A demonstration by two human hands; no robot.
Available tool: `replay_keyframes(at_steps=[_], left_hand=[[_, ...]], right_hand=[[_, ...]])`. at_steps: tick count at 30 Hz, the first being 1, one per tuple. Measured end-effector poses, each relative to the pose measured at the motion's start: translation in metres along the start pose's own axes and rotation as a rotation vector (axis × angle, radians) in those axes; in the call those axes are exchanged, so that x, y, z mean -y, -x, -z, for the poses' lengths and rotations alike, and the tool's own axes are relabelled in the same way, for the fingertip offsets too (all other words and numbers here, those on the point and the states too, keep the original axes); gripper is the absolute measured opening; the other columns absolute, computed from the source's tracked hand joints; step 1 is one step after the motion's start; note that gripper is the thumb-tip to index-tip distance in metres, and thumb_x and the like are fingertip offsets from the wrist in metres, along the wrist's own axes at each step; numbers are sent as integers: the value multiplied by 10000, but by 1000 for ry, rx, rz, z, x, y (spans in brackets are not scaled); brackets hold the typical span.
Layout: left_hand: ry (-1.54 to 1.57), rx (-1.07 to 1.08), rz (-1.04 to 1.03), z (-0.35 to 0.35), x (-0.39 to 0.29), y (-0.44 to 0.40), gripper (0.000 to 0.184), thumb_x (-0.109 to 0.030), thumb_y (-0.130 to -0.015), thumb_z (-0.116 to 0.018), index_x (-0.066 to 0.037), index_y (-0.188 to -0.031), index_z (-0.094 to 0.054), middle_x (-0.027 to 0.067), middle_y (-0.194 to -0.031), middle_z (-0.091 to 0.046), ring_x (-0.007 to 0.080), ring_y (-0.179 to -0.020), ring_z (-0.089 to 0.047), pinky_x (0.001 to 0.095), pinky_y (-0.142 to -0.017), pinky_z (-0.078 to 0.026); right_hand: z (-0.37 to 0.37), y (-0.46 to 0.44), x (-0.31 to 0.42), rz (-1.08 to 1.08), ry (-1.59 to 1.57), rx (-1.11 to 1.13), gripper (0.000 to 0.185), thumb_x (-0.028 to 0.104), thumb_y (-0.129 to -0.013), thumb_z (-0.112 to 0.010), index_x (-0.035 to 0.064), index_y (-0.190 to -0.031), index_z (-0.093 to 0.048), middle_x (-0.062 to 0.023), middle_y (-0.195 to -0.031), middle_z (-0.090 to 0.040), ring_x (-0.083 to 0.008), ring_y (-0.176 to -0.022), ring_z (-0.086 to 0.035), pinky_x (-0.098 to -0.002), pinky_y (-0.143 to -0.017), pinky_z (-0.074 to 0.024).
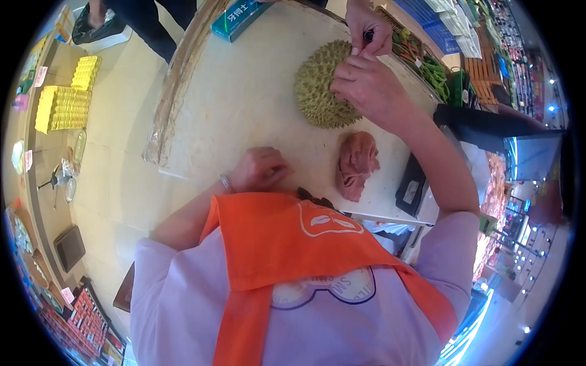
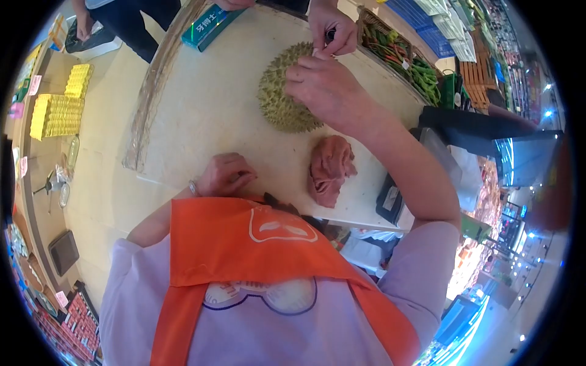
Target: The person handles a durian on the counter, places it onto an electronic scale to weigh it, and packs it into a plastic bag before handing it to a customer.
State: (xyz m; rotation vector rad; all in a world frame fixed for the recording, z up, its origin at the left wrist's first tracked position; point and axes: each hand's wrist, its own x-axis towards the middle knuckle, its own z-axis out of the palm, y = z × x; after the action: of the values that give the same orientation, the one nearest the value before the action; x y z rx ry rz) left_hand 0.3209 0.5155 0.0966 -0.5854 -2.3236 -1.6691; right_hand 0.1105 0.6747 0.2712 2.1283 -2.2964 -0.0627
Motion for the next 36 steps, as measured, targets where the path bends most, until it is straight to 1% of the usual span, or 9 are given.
replay_keyframes(at_steps=[9,12,15,18,22,24,27,31,36], left_hand=[[-23,-10,-2,-1,1,1,68,-95,-775,-717,-70,-780,-653,78,-705,-615,259,-626,-586,361,-560,-473],[-23,-31,14,1,-2,1,63,-92,-781,-711,-67,-783,-654,79,-717,-623,259,-638,-595,355,-567,-479],[-14,-72,68,0,1,1,54,-81,-784,-706,-60,-791,-657,78,-738,-635,256,-653,-604,345,-579,-485],[-14,-71,96,-1,-3,1,46,-69,-785,-702,-56,-800,-661,76,-755,-642,251,-664,-608,335,-590,-488],[-30,-53,67,-2,-2,0,42,-61,-787,-700,-56,-804,-663,76,-766,-644,248,-672,-608,330,-600,-488],[-26,-100,48,-3,-2,-1,51,-80,-777,-704,-57,-775,-659,79,-732,-630,260,-638,-596,349,-577,-482],[-12,-132,54,-5,-1,1,59,-93,-776,-705,-57,-764,-660,80,-716,-623,264,-619,-589,354,-563,-480],[15,-90,95,-2,-1,2,36,-68,-793,-695,-60,-808,-664,72,-771,-645,251,-674,-604,345,-594,-484],[11,-62,109,-2,-1,1,35,-85,-806,-685,-58,-807,-664,74,-768,-641,255,-674,-603,350,-593,-485]], right_hand=[[-1,1,3,28,28,-32,64,113,-705,-574,86,-763,-578,-25,-844,-529,-203,-884,-530,-335,-772,-441],[-3,10,4,-23,39,-82,84,124,-718,-600,99,-798,-604,-23,-842,-522,-197,-884,-524,-334,-761,-434],[-2,16,16,-139,-40,-267,136,124,-716,-631,119,-852,-627,-15,-823,-512,-200,-860,-525,-337,-758,-428],[6,16,11,-169,-9,-285,156,109,-715,-654,132,-868,-634,-4,-816,-524,-210,-828,-529,-340,-741,-426],[2,8,5,-149,5,-203,84,131,-754,-639,139,-838,-641,2,-819,-554,-206,-824,-550,-346,-721,-429],[-2,4,7,-152,-38,-168,63,153,-772,-625,138,-828,-650,-8,-817,-573,-208,-812,-567,-348,-704,-438],[-5,-1,9,-207,30,-76,164,171,-752,-681,110,-904,-690,-30,-809,-610,-232,-764,-597,-343,-682,-474],[-3,-6,11,-254,29,-17,161,191,-784,-669,124,-927,-700,-42,-769,-643,-237,-714,-624,-352,-642,-493],[-5,-11,14,-283,69,55,147,199,-798,-658,126,-919,-699,-54,-745,-650,-240,-680,-625,-354,-606,-490]])
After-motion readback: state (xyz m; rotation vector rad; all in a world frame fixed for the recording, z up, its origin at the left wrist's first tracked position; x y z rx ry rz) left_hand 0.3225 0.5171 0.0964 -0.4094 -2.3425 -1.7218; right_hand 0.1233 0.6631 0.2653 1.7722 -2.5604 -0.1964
